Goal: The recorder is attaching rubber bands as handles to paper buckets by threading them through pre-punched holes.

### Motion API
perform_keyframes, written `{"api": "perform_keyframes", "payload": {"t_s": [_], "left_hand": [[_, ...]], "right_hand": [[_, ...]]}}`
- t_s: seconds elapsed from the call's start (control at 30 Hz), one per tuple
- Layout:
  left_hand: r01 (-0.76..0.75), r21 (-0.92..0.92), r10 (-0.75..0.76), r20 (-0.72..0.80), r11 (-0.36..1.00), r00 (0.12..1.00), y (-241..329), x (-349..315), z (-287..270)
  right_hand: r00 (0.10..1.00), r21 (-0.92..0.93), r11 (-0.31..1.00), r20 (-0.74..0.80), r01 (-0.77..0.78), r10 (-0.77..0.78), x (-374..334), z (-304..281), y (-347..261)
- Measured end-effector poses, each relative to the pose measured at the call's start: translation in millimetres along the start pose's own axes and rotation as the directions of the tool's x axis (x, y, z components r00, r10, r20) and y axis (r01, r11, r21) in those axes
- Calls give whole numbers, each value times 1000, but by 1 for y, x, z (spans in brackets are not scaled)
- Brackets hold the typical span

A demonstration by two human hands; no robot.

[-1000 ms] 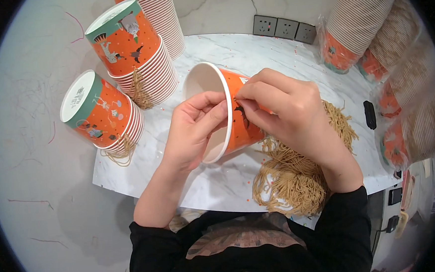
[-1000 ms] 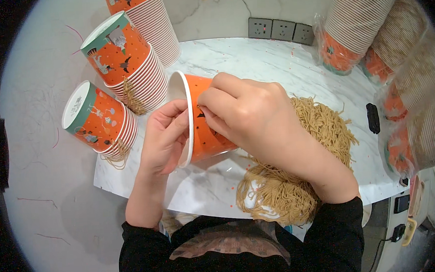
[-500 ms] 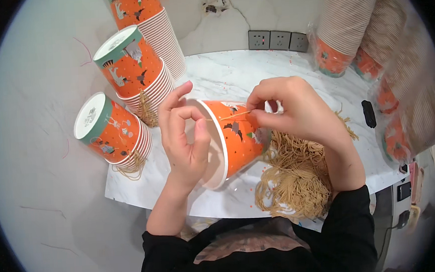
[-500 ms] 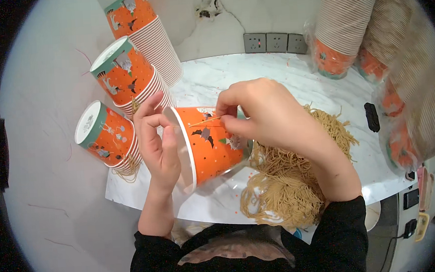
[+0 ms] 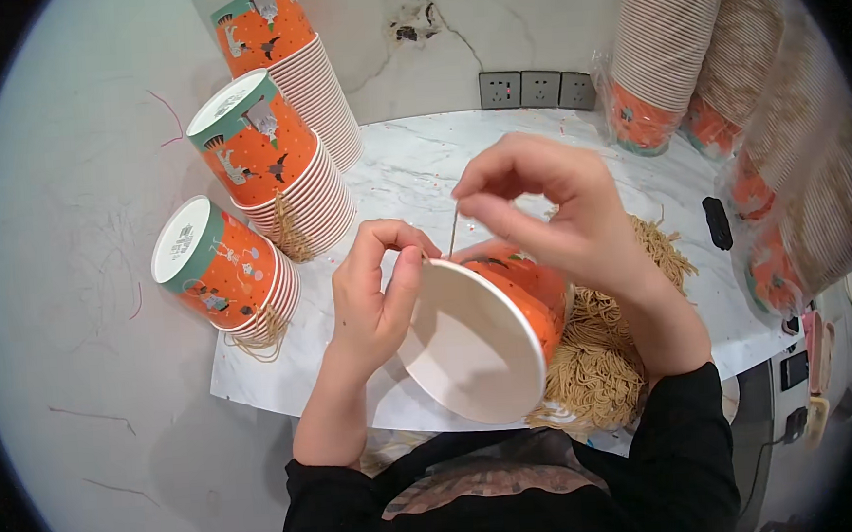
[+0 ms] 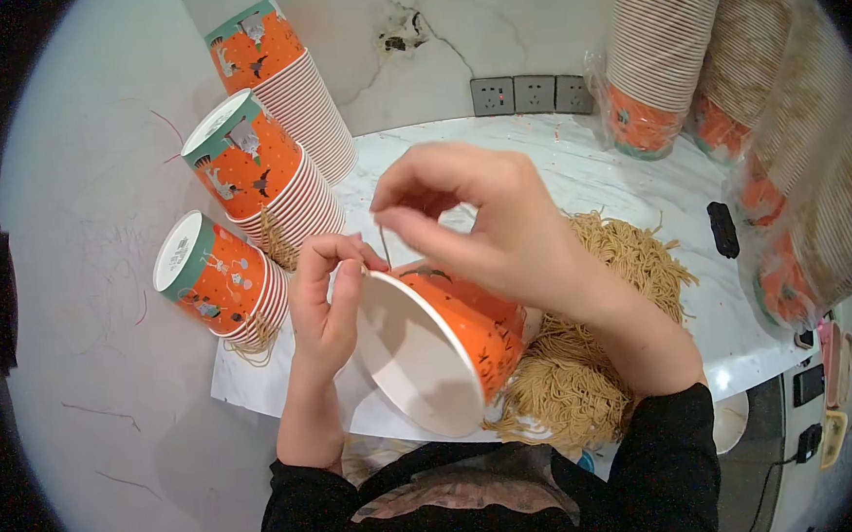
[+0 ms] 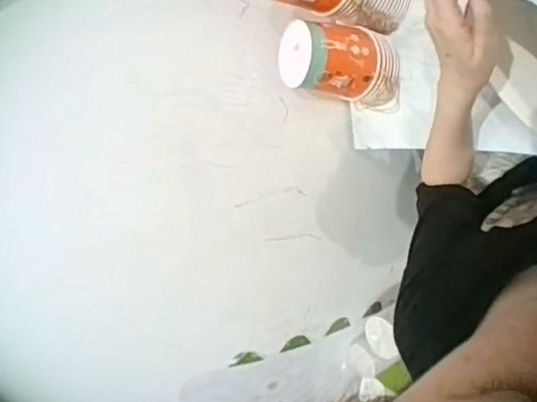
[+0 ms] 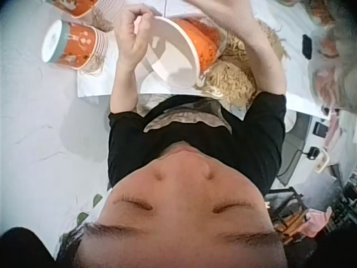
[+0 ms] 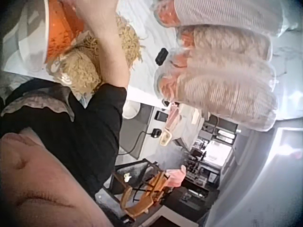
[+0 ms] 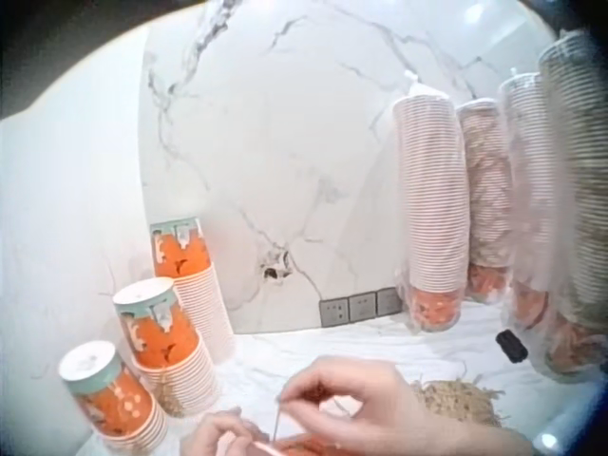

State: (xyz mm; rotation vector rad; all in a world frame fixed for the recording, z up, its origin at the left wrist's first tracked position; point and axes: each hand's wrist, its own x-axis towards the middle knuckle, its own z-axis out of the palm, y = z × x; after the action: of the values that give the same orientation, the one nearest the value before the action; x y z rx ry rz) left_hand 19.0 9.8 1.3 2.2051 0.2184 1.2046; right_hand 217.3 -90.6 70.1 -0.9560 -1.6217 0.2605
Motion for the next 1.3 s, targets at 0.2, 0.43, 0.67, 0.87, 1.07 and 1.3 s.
{"api": "perform_keyframes", "payload": {"t_s": [0.2, 0.43, 0.67, 0.87, 1.07, 1.3], "left_hand": [[120, -433, -165, -68, 893, 984, 7, -2, 4], [412, -796, -296, 304, 443, 906, 2, 0, -4], [341, -911, -372, 240, 232, 896, -6, -3, 7], [229, -918, -392, 90, 324, 915, 11, -3, 22], [128, -959, -327, 40, 252, 944, 9, -5, 26], [151, -956, -478, 14, 250, 878, 11, -4, 23]], "right_hand": [[988, 26, 990, 58, -142, 140, -4, 14, 5], [957, 57, 963, 134, -265, 256, -6, 17, 9], [838, 301, 792, 321, -531, 441, -1, 4, 13], [949, -63, 974, 219, -219, 227, -7, 8, 2], [966, -65, 974, 131, -215, 222, -8, 14, -5], [944, -43, 952, 122, -303, 306, -6, 12, -6]]}}
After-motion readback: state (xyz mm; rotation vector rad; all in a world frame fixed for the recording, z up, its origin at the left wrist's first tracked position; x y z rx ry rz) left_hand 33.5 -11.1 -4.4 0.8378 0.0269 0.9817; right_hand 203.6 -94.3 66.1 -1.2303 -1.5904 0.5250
